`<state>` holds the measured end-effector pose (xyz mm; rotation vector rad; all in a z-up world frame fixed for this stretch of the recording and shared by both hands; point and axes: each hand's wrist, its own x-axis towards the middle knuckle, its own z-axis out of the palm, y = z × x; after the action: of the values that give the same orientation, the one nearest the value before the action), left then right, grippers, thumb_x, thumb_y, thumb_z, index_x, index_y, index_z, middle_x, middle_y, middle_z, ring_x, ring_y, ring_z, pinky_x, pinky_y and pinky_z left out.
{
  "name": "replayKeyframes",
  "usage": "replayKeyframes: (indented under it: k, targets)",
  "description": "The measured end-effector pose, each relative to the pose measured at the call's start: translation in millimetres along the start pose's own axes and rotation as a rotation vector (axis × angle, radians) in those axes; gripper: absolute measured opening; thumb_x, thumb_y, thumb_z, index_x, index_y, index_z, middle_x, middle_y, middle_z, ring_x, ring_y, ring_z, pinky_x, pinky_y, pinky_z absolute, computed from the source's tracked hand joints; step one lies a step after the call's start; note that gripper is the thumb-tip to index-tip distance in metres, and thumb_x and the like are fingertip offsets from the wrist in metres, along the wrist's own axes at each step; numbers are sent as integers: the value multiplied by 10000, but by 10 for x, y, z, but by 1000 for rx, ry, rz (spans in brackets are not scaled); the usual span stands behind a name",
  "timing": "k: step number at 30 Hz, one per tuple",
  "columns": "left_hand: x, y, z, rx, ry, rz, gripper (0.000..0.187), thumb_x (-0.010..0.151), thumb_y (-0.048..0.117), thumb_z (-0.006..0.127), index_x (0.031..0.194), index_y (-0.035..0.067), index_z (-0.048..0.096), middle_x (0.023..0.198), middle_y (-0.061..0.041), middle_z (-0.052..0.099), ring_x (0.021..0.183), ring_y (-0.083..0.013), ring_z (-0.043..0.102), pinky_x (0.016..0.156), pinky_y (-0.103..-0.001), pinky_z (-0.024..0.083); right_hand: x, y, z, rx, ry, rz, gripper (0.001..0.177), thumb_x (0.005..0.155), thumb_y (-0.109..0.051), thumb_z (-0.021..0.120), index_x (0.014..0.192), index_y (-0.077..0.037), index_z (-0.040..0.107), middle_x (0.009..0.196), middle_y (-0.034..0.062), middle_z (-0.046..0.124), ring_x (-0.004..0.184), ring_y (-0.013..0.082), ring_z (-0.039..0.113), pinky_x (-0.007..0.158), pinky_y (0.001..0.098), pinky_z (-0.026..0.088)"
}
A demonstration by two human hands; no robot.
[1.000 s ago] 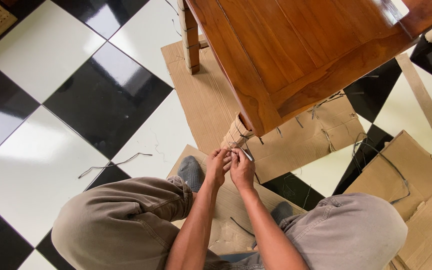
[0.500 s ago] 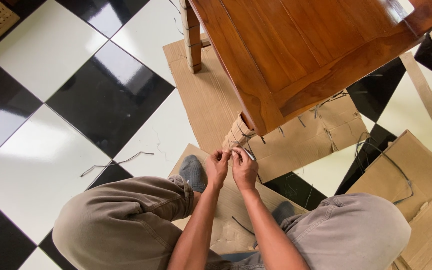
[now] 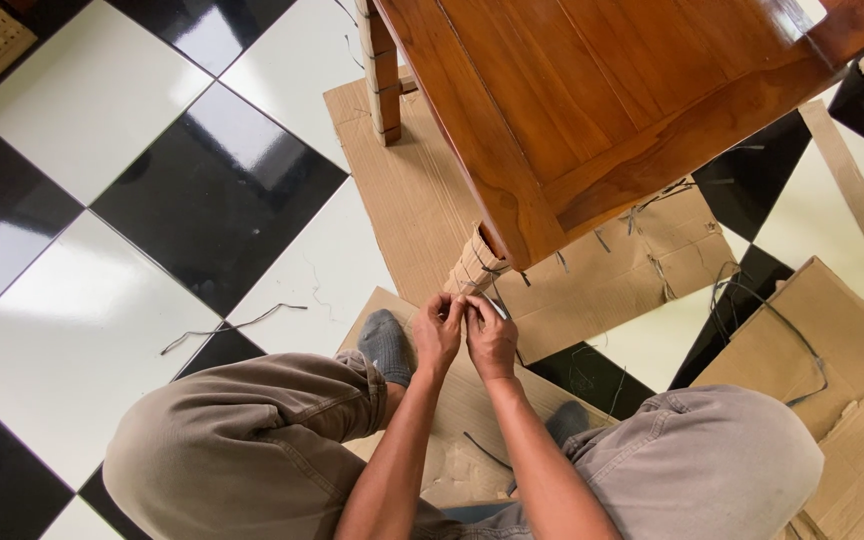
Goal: Wrap the legs of a wooden table with cardboard and secure them with ties.
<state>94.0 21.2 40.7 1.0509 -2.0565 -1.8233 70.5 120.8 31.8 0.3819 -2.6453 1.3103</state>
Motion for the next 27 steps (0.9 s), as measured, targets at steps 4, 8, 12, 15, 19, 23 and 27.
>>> replayKeyframes:
  k: [4,8,12,15,19,23,27]
  targets:
    - [40,-54,79,-157,-1,-37,244,956,332,712,902,98,756,786,-60,679,798,-162,635,740,-330,556,5,47,7,40,-16,15,111,978,-155,671,1051,-182,750,869,67,782,850,276,766,742,387,606]
    - [137,-135,156,-400,-37,-314,362,1017,387,525,1057,70,697,913,-15,687,887,-138,625,802,-325,527,-16,84,76,-1,2,7,106,994,-183,650,1064,-156,725,881,100,776,865,314,758,755,429,600]
    - [233,-325,251,-483,-111,-425,123,883,251,706,927,136,700,784,52,669,739,-66,668,691,-261,588,-21,74,96,-10,-4,28,113,1008,-206,632,1053,-153,722,861,107,773,845,322,759,736,425,602]
    - [285,-456,322,-497,-105,-411,119,876,233,756,920,133,710,793,37,682,740,-65,669,687,-245,591,-10,91,111,-22,-4,40,99,996,-172,629,1038,-147,716,843,102,772,826,319,762,723,421,602]
    - [232,-304,272,-546,-83,-433,92,875,211,749,909,152,688,798,59,653,760,-55,657,711,-246,593,-25,169,204,-9,39,124,53,952,-192,678,990,-167,706,801,76,766,790,294,759,692,397,600]
    - [238,-388,265,-586,-84,-463,113,868,183,737,969,168,688,781,58,662,697,-42,670,643,-205,567,-28,153,221,18,71,162,73,904,-181,707,975,-189,691,752,33,760,731,241,760,668,359,598]
    - [181,-354,245,-591,-70,-449,136,882,178,723,1012,164,684,779,54,652,681,-41,666,616,-188,547,-22,67,182,-39,87,120,73,906,-172,709,963,-215,724,764,21,772,751,235,766,669,357,599]
